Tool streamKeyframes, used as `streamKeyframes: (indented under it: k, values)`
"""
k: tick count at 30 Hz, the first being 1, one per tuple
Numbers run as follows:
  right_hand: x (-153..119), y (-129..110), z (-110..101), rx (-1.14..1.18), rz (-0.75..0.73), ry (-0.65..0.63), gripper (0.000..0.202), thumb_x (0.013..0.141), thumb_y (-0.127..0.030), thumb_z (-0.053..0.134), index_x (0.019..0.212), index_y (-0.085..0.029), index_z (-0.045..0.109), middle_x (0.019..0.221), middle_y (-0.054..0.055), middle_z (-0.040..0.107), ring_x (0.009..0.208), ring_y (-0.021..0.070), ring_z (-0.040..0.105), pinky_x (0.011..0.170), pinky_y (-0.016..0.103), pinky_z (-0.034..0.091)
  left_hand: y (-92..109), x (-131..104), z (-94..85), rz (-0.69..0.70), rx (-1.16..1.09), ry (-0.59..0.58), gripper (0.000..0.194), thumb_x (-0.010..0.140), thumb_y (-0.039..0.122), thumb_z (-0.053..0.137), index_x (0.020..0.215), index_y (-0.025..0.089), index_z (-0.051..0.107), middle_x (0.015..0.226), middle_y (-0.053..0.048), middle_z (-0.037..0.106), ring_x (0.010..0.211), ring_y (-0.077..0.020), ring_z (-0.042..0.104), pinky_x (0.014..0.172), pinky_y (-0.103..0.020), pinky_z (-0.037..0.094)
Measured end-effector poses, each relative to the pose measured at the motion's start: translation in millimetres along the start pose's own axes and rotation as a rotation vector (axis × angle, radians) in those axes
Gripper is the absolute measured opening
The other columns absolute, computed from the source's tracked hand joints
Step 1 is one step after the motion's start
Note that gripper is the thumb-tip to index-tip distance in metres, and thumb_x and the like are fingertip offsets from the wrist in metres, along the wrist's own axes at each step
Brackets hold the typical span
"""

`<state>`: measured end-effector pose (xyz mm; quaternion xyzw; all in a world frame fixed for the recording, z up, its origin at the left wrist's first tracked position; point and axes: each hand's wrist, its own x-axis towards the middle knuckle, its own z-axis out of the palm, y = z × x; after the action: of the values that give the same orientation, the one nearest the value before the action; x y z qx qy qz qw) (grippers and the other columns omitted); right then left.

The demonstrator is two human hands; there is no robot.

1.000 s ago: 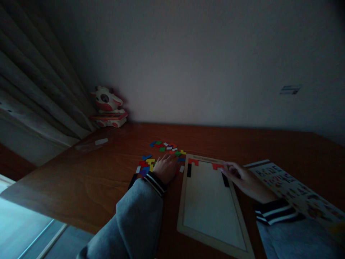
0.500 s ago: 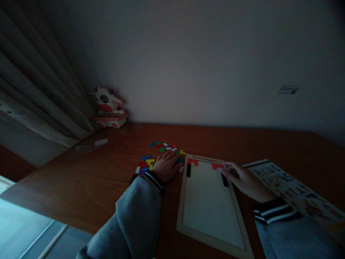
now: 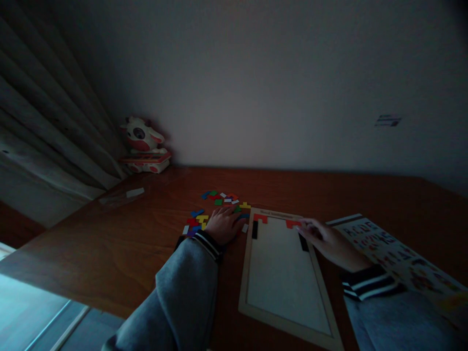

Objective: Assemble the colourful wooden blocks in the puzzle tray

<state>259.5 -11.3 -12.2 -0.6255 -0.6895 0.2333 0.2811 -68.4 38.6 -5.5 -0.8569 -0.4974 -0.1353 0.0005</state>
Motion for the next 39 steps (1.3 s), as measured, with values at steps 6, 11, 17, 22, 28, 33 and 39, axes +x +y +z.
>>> streamKeyframes:
  k: [6,11,17,22,28,33,39]
  values:
    - [0,-4,0,0.018,-0.02,0.018,0.05,0.086,-0.063,0.048,0.11,-0.022,0.061,0.089,0.006,0.072,0.085,0.0238,0.068,0.073,0.034,0.052,1,0,0.6,0.026,0.036,0.054,0.042,0.1,0.049,0.039,0.121,0.022,0.063,0.14,-0.007,0.056,0.124,-0.0275,0.053,0.106,-0.046,0.042]
    - [-1,-4,-1,0.011,-0.028,0.027,0.048,0.085,-0.063,0.049,0.109,-0.023,0.063,0.088,0.006,0.073,0.083,0.0238,0.068,0.074,0.035,0.052,-1,1,3.1,0.05,-0.007,0.076,0.038,0.101,0.043,0.04,0.121,0.021,0.063,0.134,-0.009,0.058,0.124,-0.0262,0.052,0.108,-0.044,0.042]
    - [0,1,0,-0.009,-0.055,0.034,0.047,0.086,-0.063,0.049,0.107,-0.024,0.065,0.085,0.005,0.073,0.08,0.0231,0.068,0.074,0.035,0.053,-7,4,8.3,-0.034,-0.045,0.126,0.034,0.102,0.037,0.038,0.112,0.022,0.066,0.132,-0.01,0.055,0.126,-0.0252,0.049,0.108,-0.046,0.041]
    - [1,2,1,-0.012,-0.044,0.024,0.047,0.087,-0.062,0.049,0.108,-0.024,0.065,0.088,0.006,0.074,0.081,0.0231,0.069,0.075,0.035,0.053,-31,10,12.3,-0.152,-0.034,0.172,0.033,0.101,0.03,0.037,0.125,0.019,0.058,0.142,-0.011,0.052,0.133,-0.025,0.045,0.111,-0.045,0.038]
    - [1,4,0,-0.017,-0.033,0.031,0.047,0.086,-0.064,0.05,0.107,-0.025,0.065,0.087,0.004,0.074,0.081,0.0229,0.069,0.073,0.035,0.053,-58,12,10.9,-0.168,-0.003,0.11,0.035,0.097,0.02,0.041,0.126,0.016,0.061,0.129,-0.011,0.064,0.12,-0.0232,0.057,0.109,-0.041,0.042]
    - [3,1,-1,0.002,-0.072,0.083,0.041,0.09,-0.058,0.048,0.105,-0.024,0.064,0.091,0.006,0.074,0.085,0.023,0.069,0.075,0.035,0.054,-59,12,4.9,-0.138,0.018,0.105,0.03,0.096,0.017,0.044,0.109,0.016,0.071,0.114,-0.011,0.07,0.11,-0.0234,0.062,0.105,-0.04,0.045]
    - [31,-49,25,-0.108,-0.293,0.069,0.025,0.092,-0.041,0.051,0.103,-0.023,0.066,0.099,0.007,0.072,0.089,0.0211,0.068,0.078,0.033,0.053,-57,9,-2.6,-0.088,0.01,0.07,0.023,0.094,0.018,0.05,0.094,0.017,0.073,0.106,-0.011,0.071,0.107,-0.0234,0.064,0.104,-0.039,0.045]
